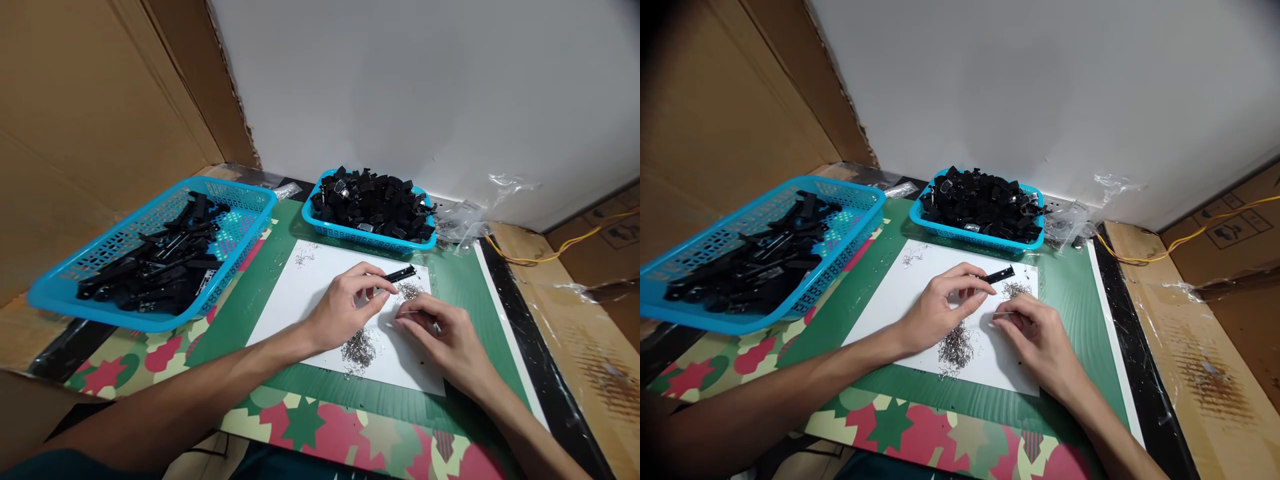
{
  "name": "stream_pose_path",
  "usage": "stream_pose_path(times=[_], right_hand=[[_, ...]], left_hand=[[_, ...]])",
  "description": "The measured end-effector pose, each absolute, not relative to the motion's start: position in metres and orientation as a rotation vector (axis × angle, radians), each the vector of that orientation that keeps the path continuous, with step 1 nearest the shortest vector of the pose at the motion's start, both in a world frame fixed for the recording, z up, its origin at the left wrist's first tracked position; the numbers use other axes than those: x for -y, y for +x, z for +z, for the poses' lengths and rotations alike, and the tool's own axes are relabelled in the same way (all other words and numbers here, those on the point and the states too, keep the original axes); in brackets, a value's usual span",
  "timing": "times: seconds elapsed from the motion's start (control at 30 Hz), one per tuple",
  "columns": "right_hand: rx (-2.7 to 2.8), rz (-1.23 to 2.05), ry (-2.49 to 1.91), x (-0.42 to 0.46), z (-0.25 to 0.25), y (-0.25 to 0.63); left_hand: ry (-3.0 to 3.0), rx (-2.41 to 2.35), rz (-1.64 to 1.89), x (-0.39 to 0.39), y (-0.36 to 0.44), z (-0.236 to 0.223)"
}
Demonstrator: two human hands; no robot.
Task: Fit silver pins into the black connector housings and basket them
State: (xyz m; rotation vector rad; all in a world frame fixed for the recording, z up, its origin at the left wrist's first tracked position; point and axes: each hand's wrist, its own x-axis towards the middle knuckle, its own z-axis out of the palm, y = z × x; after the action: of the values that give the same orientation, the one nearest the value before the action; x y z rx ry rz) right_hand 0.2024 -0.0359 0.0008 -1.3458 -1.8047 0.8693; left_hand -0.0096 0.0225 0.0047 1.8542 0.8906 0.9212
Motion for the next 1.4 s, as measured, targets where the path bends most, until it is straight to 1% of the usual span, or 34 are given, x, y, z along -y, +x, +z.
stream_pose_path(times=[0.27, 0.47, 0.63, 0.9, 1.1, 1.4], right_hand=[[1.658, 0.721, -1.199, 0.046, 0.009, 0.204], [1.672, 0.547, -1.205, 0.048, 0.009, 0.196], [1.677, 0.525, -1.239, 0.049, 0.007, 0.191], [1.846, 0.333, -1.038, 0.046, 0.005, 0.195], [1.788, 0.388, -1.112, 0.046, 0.004, 0.2], [1.828, 0.343, -1.166, 0.044, 0.009, 0.199]], left_hand=[[1.845, -0.735, 0.847, -0.016, -0.01, 0.011], [1.775, -0.758, 0.839, -0.012, -0.006, 0.011], [1.639, -0.825, 0.812, -0.005, -0.002, 0.016], [1.436, -0.738, 0.857, -0.001, -0.001, 0.016], [1.487, -0.723, 0.845, -0.002, -0.001, 0.015], [1.419, -0.743, 0.819, -0.002, 0.001, 0.012]])
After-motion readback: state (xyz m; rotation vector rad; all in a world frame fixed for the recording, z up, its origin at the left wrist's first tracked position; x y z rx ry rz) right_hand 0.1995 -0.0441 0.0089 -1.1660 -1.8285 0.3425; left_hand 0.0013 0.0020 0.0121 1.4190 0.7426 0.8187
